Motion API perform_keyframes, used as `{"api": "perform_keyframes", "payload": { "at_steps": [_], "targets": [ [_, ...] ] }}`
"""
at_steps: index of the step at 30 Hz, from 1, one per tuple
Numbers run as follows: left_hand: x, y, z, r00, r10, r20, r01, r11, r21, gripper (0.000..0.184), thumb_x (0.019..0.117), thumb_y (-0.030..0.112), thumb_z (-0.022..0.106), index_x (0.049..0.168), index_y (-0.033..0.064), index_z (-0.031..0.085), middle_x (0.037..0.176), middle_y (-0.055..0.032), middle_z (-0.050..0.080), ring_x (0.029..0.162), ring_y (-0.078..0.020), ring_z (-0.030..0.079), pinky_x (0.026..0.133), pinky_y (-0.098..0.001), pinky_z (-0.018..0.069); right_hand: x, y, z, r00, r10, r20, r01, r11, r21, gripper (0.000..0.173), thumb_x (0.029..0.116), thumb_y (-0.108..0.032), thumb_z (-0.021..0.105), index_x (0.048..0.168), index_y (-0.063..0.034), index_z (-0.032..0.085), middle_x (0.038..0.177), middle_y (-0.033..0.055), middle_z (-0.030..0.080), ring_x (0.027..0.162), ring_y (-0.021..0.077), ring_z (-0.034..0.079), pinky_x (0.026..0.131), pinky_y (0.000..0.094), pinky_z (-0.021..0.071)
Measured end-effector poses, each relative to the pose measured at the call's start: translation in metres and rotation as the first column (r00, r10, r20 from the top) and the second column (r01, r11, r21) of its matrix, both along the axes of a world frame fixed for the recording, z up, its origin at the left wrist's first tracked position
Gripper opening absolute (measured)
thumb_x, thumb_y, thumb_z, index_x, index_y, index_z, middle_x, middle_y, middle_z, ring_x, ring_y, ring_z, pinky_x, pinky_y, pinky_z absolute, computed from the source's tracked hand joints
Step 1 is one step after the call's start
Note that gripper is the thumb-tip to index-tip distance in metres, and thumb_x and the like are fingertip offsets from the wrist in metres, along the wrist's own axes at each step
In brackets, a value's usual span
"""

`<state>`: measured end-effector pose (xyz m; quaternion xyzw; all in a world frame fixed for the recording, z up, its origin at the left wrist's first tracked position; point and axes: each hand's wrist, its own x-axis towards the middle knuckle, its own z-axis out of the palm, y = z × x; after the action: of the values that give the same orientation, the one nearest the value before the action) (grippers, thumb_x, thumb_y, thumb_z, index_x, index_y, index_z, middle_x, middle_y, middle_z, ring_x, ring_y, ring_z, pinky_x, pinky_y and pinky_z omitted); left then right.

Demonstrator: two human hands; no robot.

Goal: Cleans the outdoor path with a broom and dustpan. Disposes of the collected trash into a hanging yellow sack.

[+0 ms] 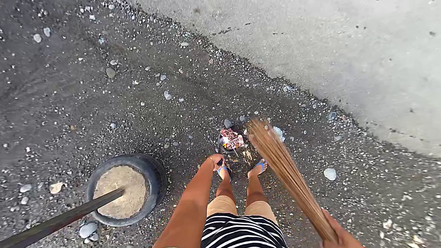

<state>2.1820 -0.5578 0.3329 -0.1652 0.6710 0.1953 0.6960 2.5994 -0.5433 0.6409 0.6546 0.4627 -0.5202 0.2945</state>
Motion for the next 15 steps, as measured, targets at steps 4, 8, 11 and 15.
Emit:
{"api": "perform_keyframes", "payload": {
  "at_steps": [4,8,11,15],
  "targets": [
    [0.009,0.011,-0.01,0.999,-0.022,-0.023,0.021,0.999,-0.033,0.005,0.0979,0.003,0.05,0.098,0.0083,0.049,0.068,-0.0028,0.049,0.047,-0.0086,0.045,0.044,-0.0192,0.0413,-0.006,0.043,-0.116,0.995,-0.074,0.072,0.072,0.997,0.031,0.108,0.0848,-0.011,0.077,0.167,-0.0193,0.006,0.141,0.029,0.055,0.121,0.0416,0.061,0.099,0.0621,0.0498],
    [0.014,0.015,-0.017,1.0,-0.003,-0.031,0.002,0.999,-0.047,0.005,0.0976,0.003,0.05,0.099,0.0079,0.05,0.07,-0.0038,0.05,0.048,-0.0095,0.046,0.044,-0.0201,0.0424,-0.036,0.051,-0.188,0.976,0.151,0.158,-0.13,0.982,-0.133,0.107,0.0859,-0.02,0.077,0.167,-0.0193,0.007,0.135,0.0296,0.059,0.123,0.0437,0.06,0.103,0.0623,0.0477],
    [0.014,0.02,-0.02,0.999,-0.02,-0.029,0.018,0.998,-0.059,0.005,0.0976,0.004,0.05,0.099,0.0085,0.049,0.071,-0.0035,0.05,0.048,-0.0095,0.046,0.044,-0.0202,0.042,-0.047,0.022,-0.186,0.982,0.176,0.064,-0.157,0.96,-0.23,0.107,0.0871,-0.021,0.077,0.167,-0.021,0.005,0.137,0.029,0.058,0.123,0.0428,0.061,0.103,0.0615,0.0483],
    [0.008,0.019,-0.026,1.0,-0.016,-0.01,0.016,0.998,-0.06,0.006,0.0967,0.003,0.05,0.097,0.0085,0.049,0.069,-0.0035,0.051,0.047,-0.0091,0.046,0.044,-0.0194,0.0414,-0.051,0.0,-0.153,0.971,0.24,-0.012,-0.233,0.925,-0.299,0.11,0.0879,-0.023,0.077,0.167,-0.024,0.0,0.136,0.0275,0.06,0.122,0.0416,0.062,0.104,0.0614,0.0478]
  ]
}}
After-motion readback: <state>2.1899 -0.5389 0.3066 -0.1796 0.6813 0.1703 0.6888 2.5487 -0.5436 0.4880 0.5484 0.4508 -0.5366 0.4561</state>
